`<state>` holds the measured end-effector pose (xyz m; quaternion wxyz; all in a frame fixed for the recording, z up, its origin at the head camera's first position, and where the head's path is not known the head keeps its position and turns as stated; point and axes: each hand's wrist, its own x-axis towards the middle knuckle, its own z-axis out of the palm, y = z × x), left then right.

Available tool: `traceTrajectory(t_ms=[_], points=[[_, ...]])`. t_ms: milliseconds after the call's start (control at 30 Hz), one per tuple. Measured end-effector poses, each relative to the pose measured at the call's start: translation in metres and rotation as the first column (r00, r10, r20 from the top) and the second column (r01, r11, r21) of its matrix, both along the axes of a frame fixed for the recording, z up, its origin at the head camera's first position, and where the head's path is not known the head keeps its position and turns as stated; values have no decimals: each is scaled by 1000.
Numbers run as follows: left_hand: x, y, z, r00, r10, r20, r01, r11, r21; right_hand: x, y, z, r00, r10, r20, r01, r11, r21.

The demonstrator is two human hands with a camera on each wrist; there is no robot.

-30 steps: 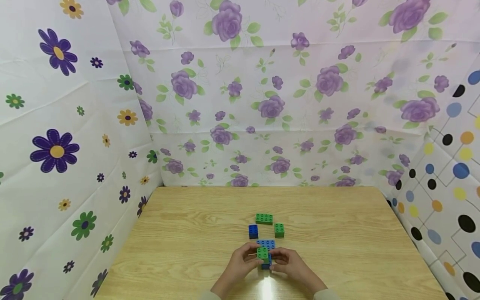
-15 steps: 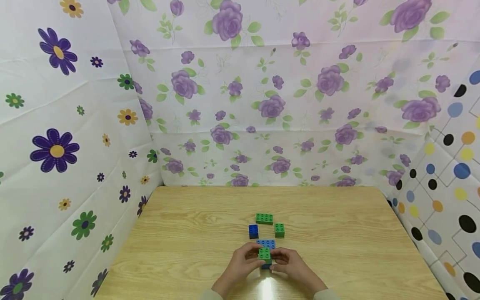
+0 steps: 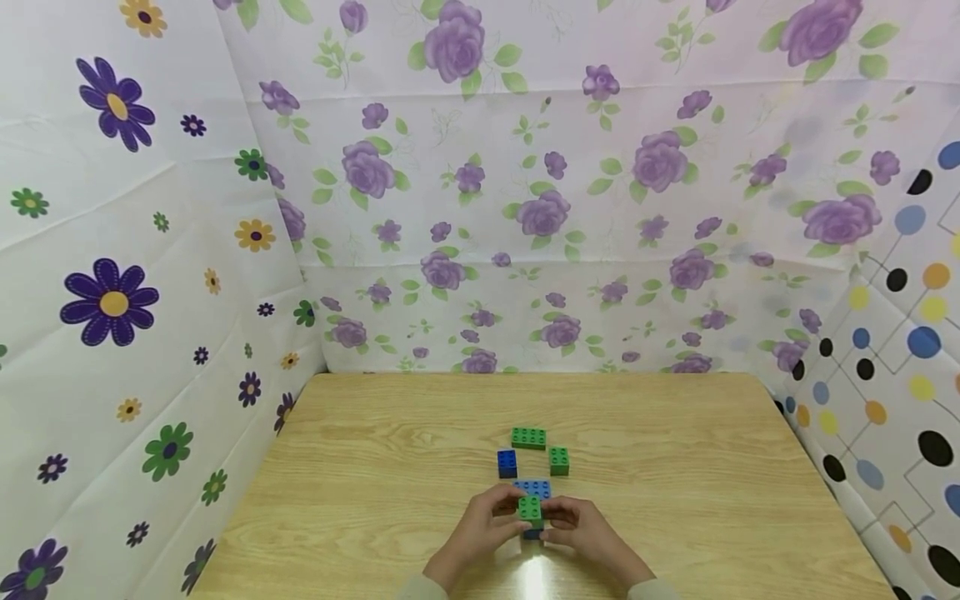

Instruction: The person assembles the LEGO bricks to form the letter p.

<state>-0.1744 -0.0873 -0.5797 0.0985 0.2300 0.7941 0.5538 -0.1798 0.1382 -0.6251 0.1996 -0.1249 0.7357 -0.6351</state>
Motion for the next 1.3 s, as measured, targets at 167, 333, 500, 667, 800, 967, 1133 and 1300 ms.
traceTrajectory(t_ms=[167, 333, 500, 667, 800, 967, 1133, 1300], points=[[-5, -1, -5, 1000, -16, -6, 16, 1000, -24, -1, -1, 1, 1000, -2, -3, 2, 1000, 8], [-6, 2, -6, 999, -32, -39, 31, 999, -33, 0, -1, 1, 1000, 1, -24, -1, 1000, 0], [-6, 3, -9, 999, -19, -29, 18, 1000, -23, 1, -2, 1, 999, 1, -38, -1, 1000, 7], [-6, 3, -5, 999, -22, -24, 21, 999, -39, 1, -1, 3, 999, 2, -38, -2, 1000, 9], [-6, 3, -2, 999, -30, -30, 28, 998, -51, 2, -1, 5, 1000, -1, -25, 2, 1000, 6], [-4, 3, -1, 998, -33, -52, 30, 997, -68, 3, -2, 6, 1000, -5, -30, 5, 1000, 10], [-3, 4, -6, 996, -33, -78, 28, 997, -68, 4, -3, 8, 1000, -15, -20, 16, 1000, 18], [0, 5, -12, 996, -8, -84, 4, 999, -39, 4, -3, 10, 999, -12, -41, 13, 1000, 27]])
